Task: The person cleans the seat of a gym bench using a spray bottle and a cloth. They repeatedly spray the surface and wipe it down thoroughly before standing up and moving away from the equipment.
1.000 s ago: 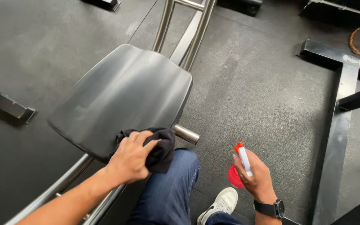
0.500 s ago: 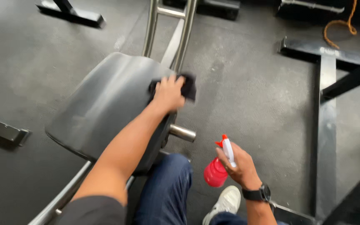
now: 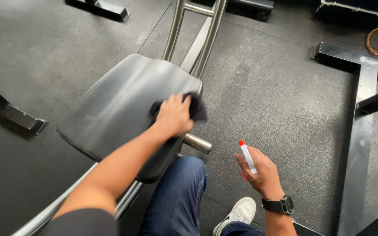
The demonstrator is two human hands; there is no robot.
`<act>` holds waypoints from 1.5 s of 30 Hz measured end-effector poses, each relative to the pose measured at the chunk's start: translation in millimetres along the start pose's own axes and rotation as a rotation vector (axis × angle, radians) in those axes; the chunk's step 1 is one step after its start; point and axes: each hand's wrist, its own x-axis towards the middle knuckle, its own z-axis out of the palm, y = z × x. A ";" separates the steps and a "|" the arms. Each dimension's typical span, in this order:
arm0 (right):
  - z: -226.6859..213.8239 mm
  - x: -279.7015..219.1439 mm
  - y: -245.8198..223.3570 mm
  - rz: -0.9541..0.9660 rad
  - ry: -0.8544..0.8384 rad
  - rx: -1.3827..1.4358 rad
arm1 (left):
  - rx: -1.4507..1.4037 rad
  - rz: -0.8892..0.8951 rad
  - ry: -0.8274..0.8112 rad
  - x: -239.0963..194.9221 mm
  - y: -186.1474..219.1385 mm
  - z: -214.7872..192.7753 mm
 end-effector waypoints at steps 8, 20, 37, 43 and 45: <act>17.4 -13.9 -9.8 0.005 -0.035 0.090 | -0.209 -0.089 -0.256 94.3 22.5 -3.5; -18.8 4.8 14.5 0.102 0.033 -0.012 | -0.101 -0.092 -0.325 -99.6 -1.8 -57.4; -2.7 22.1 -32.2 0.123 -0.077 0.191 | -0.255 -0.056 0.051 -25.4 -13.4 -29.7; 25.3 34.9 -27.4 -0.041 -0.009 0.211 | 0.078 -0.317 0.234 -230.1 -116.5 -45.6; 40.0 28.5 -31.8 -0.326 0.018 0.320 | 0.144 -0.630 0.220 -256.6 -171.4 -47.2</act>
